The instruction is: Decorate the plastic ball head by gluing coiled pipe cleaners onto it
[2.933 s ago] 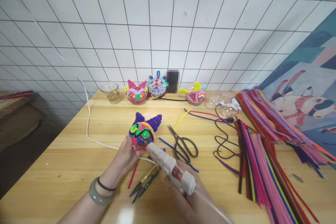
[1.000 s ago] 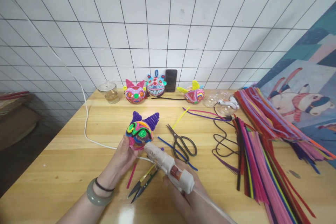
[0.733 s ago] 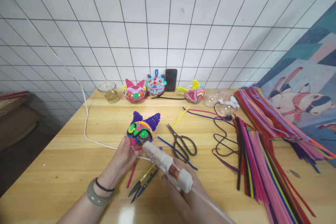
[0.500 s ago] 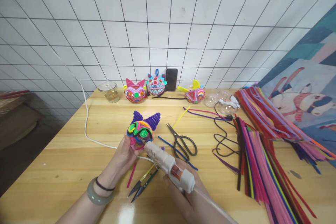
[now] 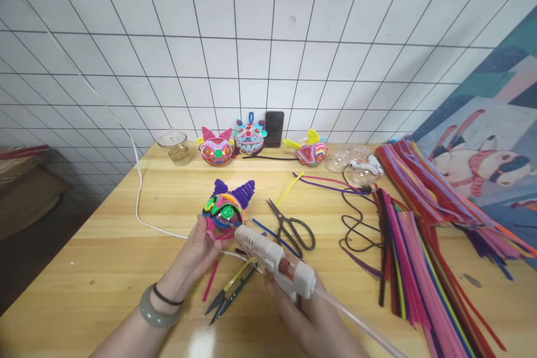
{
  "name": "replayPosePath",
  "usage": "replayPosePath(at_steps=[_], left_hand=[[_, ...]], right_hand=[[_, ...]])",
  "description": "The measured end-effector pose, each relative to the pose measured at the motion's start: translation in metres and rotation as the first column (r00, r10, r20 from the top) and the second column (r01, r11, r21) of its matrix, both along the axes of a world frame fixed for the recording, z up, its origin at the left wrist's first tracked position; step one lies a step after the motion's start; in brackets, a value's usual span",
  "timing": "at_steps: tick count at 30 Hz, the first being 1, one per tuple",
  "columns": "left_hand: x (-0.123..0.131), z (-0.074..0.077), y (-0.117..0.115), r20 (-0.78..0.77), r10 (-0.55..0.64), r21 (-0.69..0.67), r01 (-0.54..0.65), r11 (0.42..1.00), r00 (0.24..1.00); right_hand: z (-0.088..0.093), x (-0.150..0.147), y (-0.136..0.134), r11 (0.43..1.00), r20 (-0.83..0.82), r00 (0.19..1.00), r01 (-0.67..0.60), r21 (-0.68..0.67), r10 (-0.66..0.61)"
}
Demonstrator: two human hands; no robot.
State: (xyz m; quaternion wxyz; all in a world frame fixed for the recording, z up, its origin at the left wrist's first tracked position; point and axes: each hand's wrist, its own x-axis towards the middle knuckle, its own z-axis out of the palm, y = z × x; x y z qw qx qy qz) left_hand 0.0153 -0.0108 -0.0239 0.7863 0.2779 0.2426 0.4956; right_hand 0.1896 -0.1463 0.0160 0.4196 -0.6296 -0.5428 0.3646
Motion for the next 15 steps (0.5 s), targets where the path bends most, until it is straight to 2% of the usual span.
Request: replayPosePath(at_steps=[3, 6, 9, 12, 15], left_hand=[[0.0, -0.001, 0.0, 0.013, -0.02, -0.005, 0.02, 1.0, 1.0], [-0.002, -0.004, 0.001, 0.004, -0.02, -0.016, 0.02, 1.0, 1.0], [-0.003, -0.006, 0.002, 0.001, 0.007, -0.023, -0.007, 1.0, 1.0], [-0.002, -0.005, 0.004, 0.025, 0.048, -0.043, -0.047, 0.998, 0.999], [-0.003, -0.001, 0.007, 0.048, 0.109, -0.067, -0.106, 0.992, 0.993]], right_hand=[[0.003, 0.0, 0.003, 0.996, -0.165, 0.986, -0.009, -0.085, -0.006], [0.003, 0.008, 0.006, 0.992, -0.33, 0.944, -0.056, -0.11, 0.016], [-0.001, 0.024, 0.011, 0.984, -0.399, 0.917, -0.09, -0.153, 0.022], [-0.01, 0.045, 0.016, 0.985, -0.409, 0.911, -0.021, -0.171, -0.051], [-0.02, 0.065, 0.024, 0.977, -0.453, 0.871, 0.126, -0.173, -0.193]])
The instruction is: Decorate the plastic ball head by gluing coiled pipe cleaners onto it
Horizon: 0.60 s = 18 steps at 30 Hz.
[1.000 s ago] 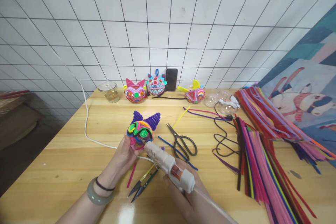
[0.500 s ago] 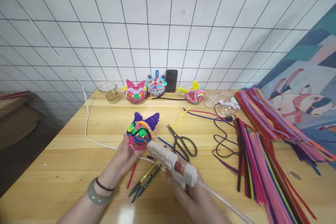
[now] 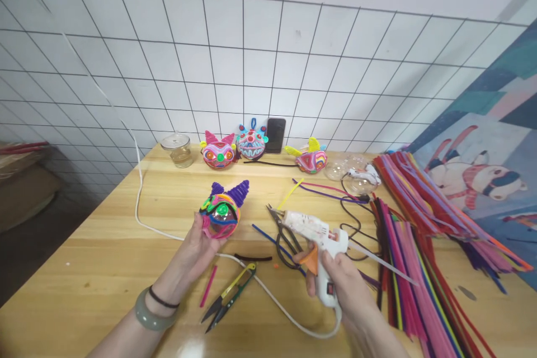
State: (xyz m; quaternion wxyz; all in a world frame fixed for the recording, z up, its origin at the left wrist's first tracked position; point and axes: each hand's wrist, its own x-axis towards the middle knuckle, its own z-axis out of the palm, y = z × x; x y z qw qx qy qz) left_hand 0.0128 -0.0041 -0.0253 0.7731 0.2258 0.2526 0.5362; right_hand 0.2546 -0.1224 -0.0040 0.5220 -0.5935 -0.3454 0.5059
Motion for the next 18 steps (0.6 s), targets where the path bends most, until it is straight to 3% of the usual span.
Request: replayPosePath(at_steps=[2, 6, 12, 15, 18], left_hand=[[-0.001, 0.002, 0.002, 0.003, 0.035, -0.014, -0.035, 0.999, 0.999], [-0.004, 0.002, 0.005, -0.009, 0.067, -0.021, -0.068, 0.997, 0.998], [-0.004, 0.002, 0.006, 0.014, 0.05, 0.052, -0.05, 0.997, 0.999], [-0.004, 0.003, 0.006, 0.019, 0.046, 0.073, -0.048, 0.996, 0.999], [-0.003, 0.003, 0.007, 0.026, 0.059, 0.077, -0.061, 0.995, 0.998]], right_hand=[[-0.007, 0.011, 0.008, 0.991, -0.013, 0.992, 0.125, -0.057, -0.126], [-0.021, 0.021, 0.029, 0.937, 0.131, 0.95, 0.304, -0.17, -0.284], [-0.031, 0.033, 0.051, 0.936, 0.361, 0.908, 0.295, -0.193, -0.212], [-0.029, 0.045, 0.05, 0.931, 0.599, 0.789, 0.309, -0.195, -0.136], [-0.022, 0.05, 0.043, 0.932, 0.818, 0.57, 0.333, -0.145, -0.076]])
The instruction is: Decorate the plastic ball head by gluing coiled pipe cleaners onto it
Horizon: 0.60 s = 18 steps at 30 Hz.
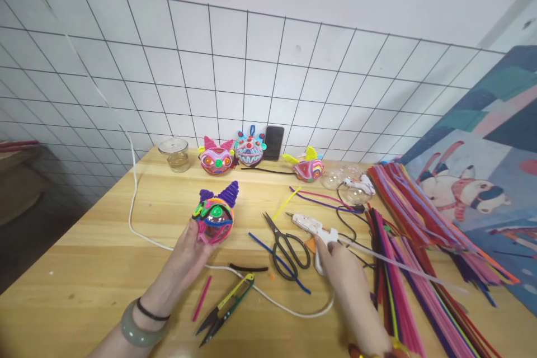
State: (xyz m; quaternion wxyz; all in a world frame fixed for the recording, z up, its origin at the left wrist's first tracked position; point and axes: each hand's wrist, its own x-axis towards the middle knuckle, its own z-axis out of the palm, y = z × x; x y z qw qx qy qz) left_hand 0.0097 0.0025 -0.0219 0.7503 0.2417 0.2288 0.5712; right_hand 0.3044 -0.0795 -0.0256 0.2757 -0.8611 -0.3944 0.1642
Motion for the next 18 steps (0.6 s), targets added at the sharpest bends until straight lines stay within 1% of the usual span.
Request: replayPosePath(at_steps=[2, 4, 5, 6, 7, 8, 9, 10, 11, 12, 14, 16, 18], left_hand=[[0.001, 0.0, 0.0, 0.0, 0.02, -0.004, -0.02, 1.0, 1.0], [0.001, 0.0, -0.001, -0.017, 0.035, -0.011, -0.036, 0.999, 0.999], [0.001, 0.001, -0.001, -0.029, 0.039, -0.015, -0.04, 0.999, 0.999], [0.001, 0.001, -0.001, -0.039, 0.042, -0.017, -0.043, 0.999, 0.998], [0.001, 0.002, -0.002, -0.043, 0.044, -0.017, -0.044, 0.999, 0.998], [0.001, 0.003, -0.002, -0.045, 0.042, -0.018, -0.043, 0.999, 0.998], [0.001, 0.004, -0.003, -0.048, 0.037, -0.022, -0.039, 0.999, 0.998], [0.0, 0.004, -0.003, -0.056, 0.029, -0.029, -0.031, 0.999, 0.998], [0.0, 0.004, -0.003, -0.066, 0.018, -0.036, -0.02, 0.999, 0.998], [-0.001, 0.005, -0.003, -0.079, 0.005, -0.042, -0.008, 0.999, 0.997], [-0.002, 0.004, -0.004, -0.113, -0.023, -0.043, 0.018, 0.999, 0.993], [-0.002, 0.004, -0.005, -0.144, -0.042, -0.03, 0.038, 0.999, 0.989], [-0.002, 0.004, -0.007, -0.169, -0.052, -0.03, 0.048, 0.998, 0.984]], right_hand=[[0.007, -0.008, -0.005, 0.998, 0.147, 0.987, -0.067, 0.014, 0.064], [0.013, -0.027, -0.007, 0.972, 0.241, 0.947, -0.231, 0.044, 0.214], [0.015, -0.04, -0.007, 0.932, 0.279, 0.901, -0.359, 0.05, 0.332], [0.015, -0.053, -0.006, 0.865, 0.307, 0.83, -0.501, 0.043, 0.465], [0.014, -0.067, -0.004, 0.803, 0.303, 0.772, -0.595, 0.033, 0.559], [0.011, -0.079, -0.002, 0.712, 0.3, 0.681, -0.702, 0.008, 0.668], [0.006, -0.09, 0.001, 0.592, 0.356, 0.536, -0.804, -0.062, 0.765], [0.001, -0.098, 0.003, 0.566, 0.379, 0.499, -0.82, -0.084, 0.78], [-0.006, -0.104, 0.005, 0.551, 0.402, 0.472, -0.828, -0.106, 0.785], [-0.011, -0.107, 0.007, 0.551, 0.426, 0.459, -0.826, -0.121, 0.78], [-0.018, -0.108, 0.008, 0.571, 0.451, 0.465, -0.811, -0.128, 0.762], [-0.015, -0.104, 0.005, 0.577, 0.463, 0.47, -0.808, -0.116, 0.752], [-0.001, -0.1, -0.001, 0.6, 0.445, 0.521, -0.799, -0.047, 0.729]])
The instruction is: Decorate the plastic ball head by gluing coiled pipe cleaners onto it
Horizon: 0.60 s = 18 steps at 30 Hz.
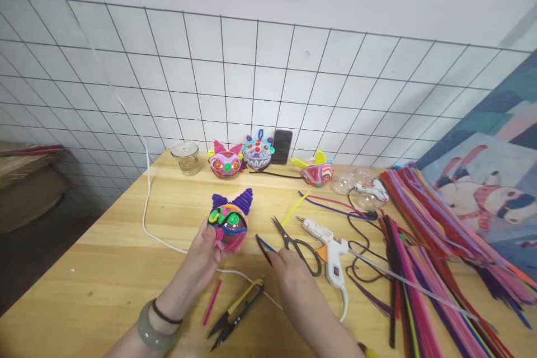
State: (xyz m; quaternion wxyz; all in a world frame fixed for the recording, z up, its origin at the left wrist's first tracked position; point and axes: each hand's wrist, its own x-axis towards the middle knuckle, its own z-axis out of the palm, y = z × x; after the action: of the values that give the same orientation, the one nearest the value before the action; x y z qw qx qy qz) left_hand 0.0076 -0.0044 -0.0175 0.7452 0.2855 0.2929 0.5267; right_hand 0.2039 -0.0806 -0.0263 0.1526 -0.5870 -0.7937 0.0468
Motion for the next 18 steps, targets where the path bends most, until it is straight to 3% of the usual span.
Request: replayPosePath(at_steps=[3, 7, 18], left_hand=[[0.001, 0.003, -0.003, -0.016, -0.023, -0.026, 0.023, 0.999, 1.0], [0.004, 0.008, -0.007, -0.007, -0.058, -0.035, 0.058, 0.998, 0.998], [0.004, 0.006, -0.012, 0.066, -0.209, -0.003, 0.209, 0.978, 0.976]], right_hand=[[0.031, -0.003, -0.011, 0.998, -0.238, 0.969, 0.062, -0.015, -0.064], [0.056, -0.017, -0.018, 0.997, -0.434, 0.901, 0.042, 0.062, -0.011], [0.05, -0.035, -0.013, 0.921, -0.451, 0.876, 0.021, 0.388, 0.17]])
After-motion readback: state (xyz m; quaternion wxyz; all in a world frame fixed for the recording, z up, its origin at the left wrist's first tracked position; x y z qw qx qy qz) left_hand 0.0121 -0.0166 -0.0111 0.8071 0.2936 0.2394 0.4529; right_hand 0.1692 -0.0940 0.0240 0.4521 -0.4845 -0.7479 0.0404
